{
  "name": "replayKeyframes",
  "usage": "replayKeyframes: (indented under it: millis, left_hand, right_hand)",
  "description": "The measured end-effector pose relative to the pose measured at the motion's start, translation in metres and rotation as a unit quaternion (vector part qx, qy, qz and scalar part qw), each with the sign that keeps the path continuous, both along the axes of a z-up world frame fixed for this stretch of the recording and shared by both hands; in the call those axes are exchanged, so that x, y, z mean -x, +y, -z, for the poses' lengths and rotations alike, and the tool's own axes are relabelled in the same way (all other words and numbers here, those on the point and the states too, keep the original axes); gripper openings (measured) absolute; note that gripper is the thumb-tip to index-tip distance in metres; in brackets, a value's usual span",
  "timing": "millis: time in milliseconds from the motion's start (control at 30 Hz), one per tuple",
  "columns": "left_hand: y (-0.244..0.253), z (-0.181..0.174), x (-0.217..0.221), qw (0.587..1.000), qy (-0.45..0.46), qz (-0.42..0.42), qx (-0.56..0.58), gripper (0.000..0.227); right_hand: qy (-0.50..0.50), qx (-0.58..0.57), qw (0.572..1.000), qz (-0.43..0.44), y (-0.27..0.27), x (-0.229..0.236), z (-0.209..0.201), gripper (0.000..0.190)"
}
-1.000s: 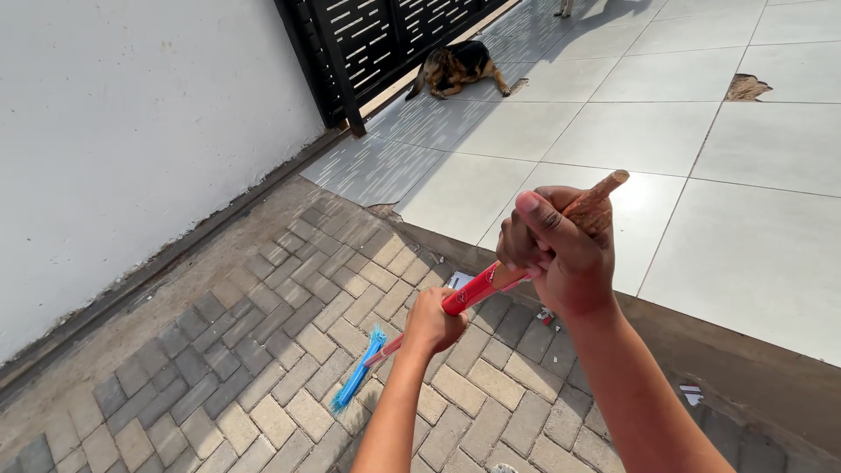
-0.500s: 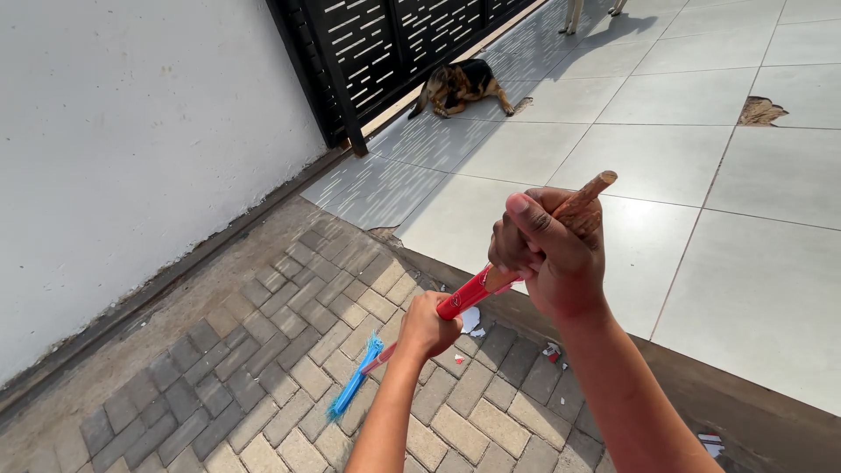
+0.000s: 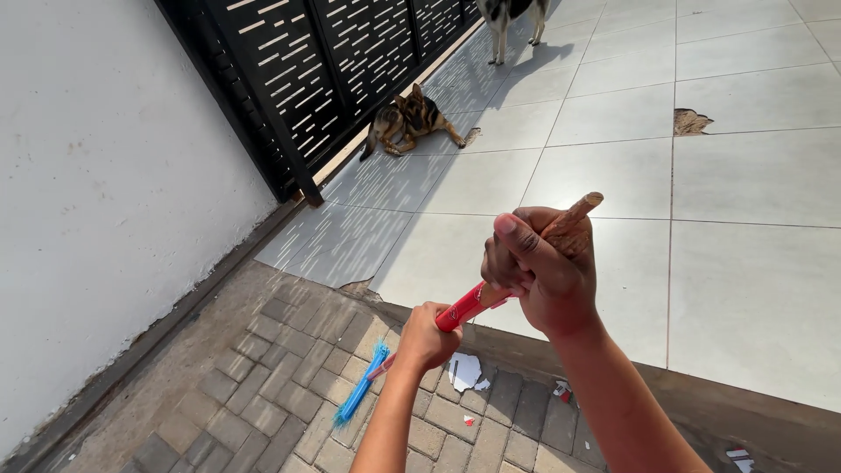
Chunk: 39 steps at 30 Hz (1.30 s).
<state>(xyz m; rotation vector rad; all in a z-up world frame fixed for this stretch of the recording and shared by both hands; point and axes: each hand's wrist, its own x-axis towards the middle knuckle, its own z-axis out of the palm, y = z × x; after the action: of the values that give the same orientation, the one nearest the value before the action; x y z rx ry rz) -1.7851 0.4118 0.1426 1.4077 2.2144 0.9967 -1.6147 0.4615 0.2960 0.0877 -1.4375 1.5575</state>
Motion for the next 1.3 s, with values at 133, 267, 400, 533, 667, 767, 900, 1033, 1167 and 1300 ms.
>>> replayKeyframes:
  millis: [133,267,400,533,667,767,900,1033,1167,1300]
  left_hand:
    - [0.014,-0.003,0.064,1.000,-0.007,0.014,-0.022,0.018]
    - [0.021,-0.009,0.115,0.999,0.002,0.034,-0.018,0.019]
    - [0.030,-0.018,0.153,0.998,0.007,0.055,0.010,0.017]
    - [0.038,-0.024,0.186,0.999,0.002,0.043,0.005,0.016]
    - [0.047,-0.026,0.220,0.999,0.011,0.040,-0.003,0.014]
    - [0.056,-0.028,0.246,0.999,0.013,0.041,-0.003,0.013]
    - [0.083,-0.016,0.290,0.999,0.027,0.043,0.002,0.014]
    - [0.114,-0.021,0.338,0.999,0.022,0.039,-0.022,0.012]
    - [0.155,-0.020,0.383,0.999,0.032,0.019,0.016,0.012]
    - [0.188,-0.019,0.422,0.998,0.034,0.001,0.053,0.015]
  right_hand:
    - [0.004,0.008,1.000,0.013,0.005,0.061,0.000,0.047]
    - [0.016,0.009,0.999,0.039,0.009,0.109,0.001,0.049]
    - [0.025,0.009,0.998,0.051,0.016,0.144,-0.004,0.049]
    - [0.016,0.003,0.999,0.047,0.018,0.180,-0.013,0.048]
    - [0.019,-0.012,0.999,0.044,0.025,0.214,-0.019,0.047]
    - [0.025,-0.018,0.999,0.042,0.036,0.240,-0.018,0.047]
    - [0.030,-0.005,0.999,0.032,0.063,0.276,-0.014,0.048]
    - [0.039,-0.001,0.999,0.031,0.102,0.325,-0.012,0.045]
    - [0.056,0.007,0.998,0.013,0.149,0.370,-0.009,0.048]
    - [0.050,0.012,0.999,0.009,0.186,0.405,-0.004,0.050]
